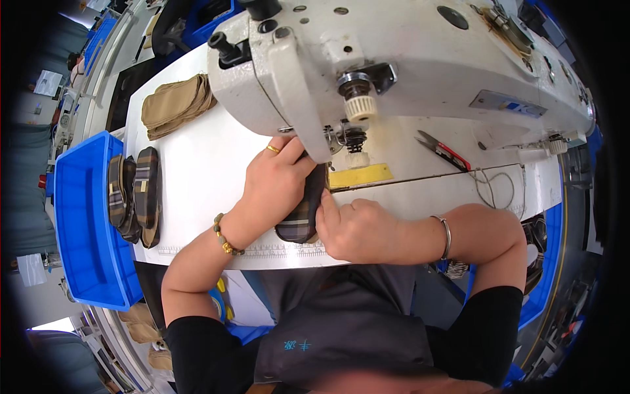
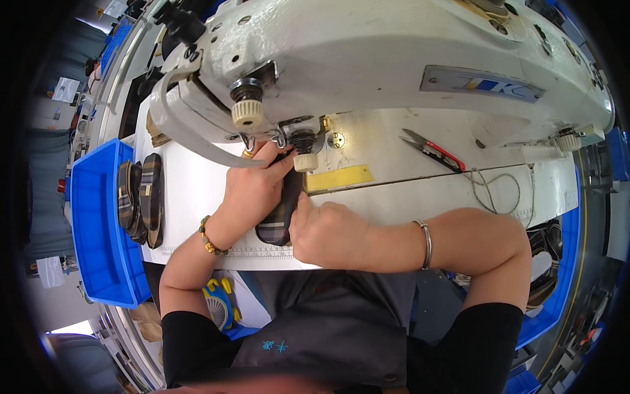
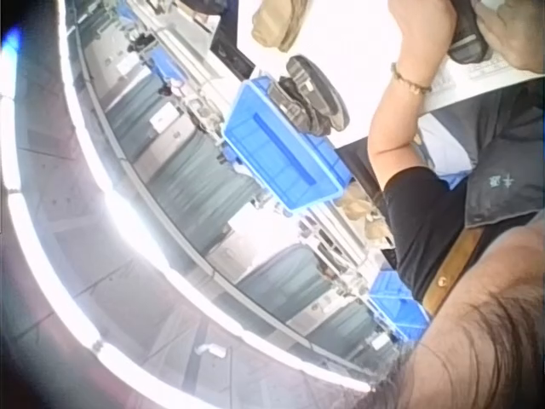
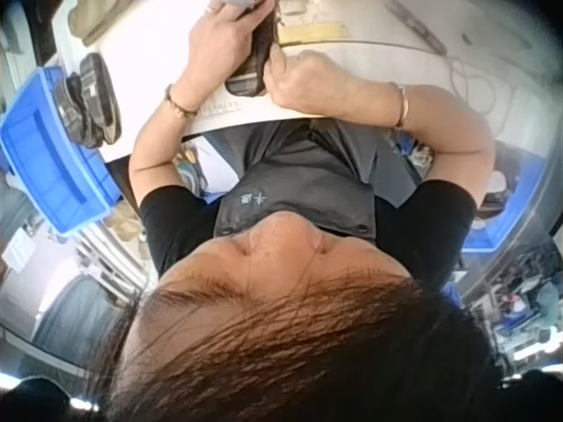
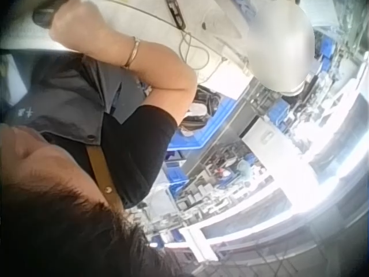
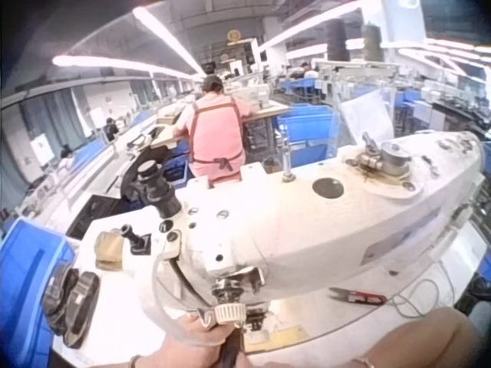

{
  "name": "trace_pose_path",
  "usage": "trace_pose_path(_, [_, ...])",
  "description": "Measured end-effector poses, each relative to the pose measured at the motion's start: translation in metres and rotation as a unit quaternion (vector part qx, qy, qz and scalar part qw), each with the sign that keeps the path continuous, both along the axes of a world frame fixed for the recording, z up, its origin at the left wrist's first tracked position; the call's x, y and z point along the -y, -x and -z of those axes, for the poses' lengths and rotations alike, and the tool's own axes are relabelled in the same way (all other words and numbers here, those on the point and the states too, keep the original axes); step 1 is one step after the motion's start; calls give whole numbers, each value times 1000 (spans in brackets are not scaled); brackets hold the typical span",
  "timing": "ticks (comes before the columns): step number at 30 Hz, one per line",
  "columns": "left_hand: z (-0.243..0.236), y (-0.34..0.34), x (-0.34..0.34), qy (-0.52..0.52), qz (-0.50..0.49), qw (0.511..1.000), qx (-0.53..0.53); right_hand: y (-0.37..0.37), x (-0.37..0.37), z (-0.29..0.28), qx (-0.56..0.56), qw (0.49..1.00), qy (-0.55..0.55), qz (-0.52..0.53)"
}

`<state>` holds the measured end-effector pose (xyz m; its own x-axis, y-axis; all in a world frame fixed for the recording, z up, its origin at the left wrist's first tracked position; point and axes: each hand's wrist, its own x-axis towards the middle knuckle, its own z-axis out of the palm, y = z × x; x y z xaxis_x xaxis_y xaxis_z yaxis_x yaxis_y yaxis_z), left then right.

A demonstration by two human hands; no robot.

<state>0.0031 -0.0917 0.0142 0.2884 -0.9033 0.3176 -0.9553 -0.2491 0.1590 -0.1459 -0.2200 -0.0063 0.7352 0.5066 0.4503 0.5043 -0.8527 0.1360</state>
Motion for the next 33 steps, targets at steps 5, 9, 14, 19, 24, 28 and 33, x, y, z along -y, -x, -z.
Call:
trace_pose_path(5, [-17, -3, -8, -36, -3, 998, -48, -2, 3, -4, -11, 1000, 2, 2])
trace_pose_path(9, [-54, 12, -31, -157, 82, 979, -105, 0, 6, -5, -15, 1000, -5, 10])
trace_pose_path(14, [-46, 22, -39, -193, 95, 976, -34, 0, 5, -11, -11, 999, 46, 9])
trace_pose_path(19, [-41, 15, -32, -125, 107, 985, -56, 6, 3, -11, -20, 999, 47, 2])
trace_pose_path(24, [-30, 19, -28, -88, 101, 987, -85, 5, 2, -10, 7, 999, 35, -15])
trace_pose_path(28, [-28, 19, -29, -73, 107, 988, -83, 5, 2, -11, 1, 999, 22, -32])
trace_pose_path(33, [-26, 19, -26, -63, 127, 988, -69, 5, 1, -12, 6, 999, 28, -29])
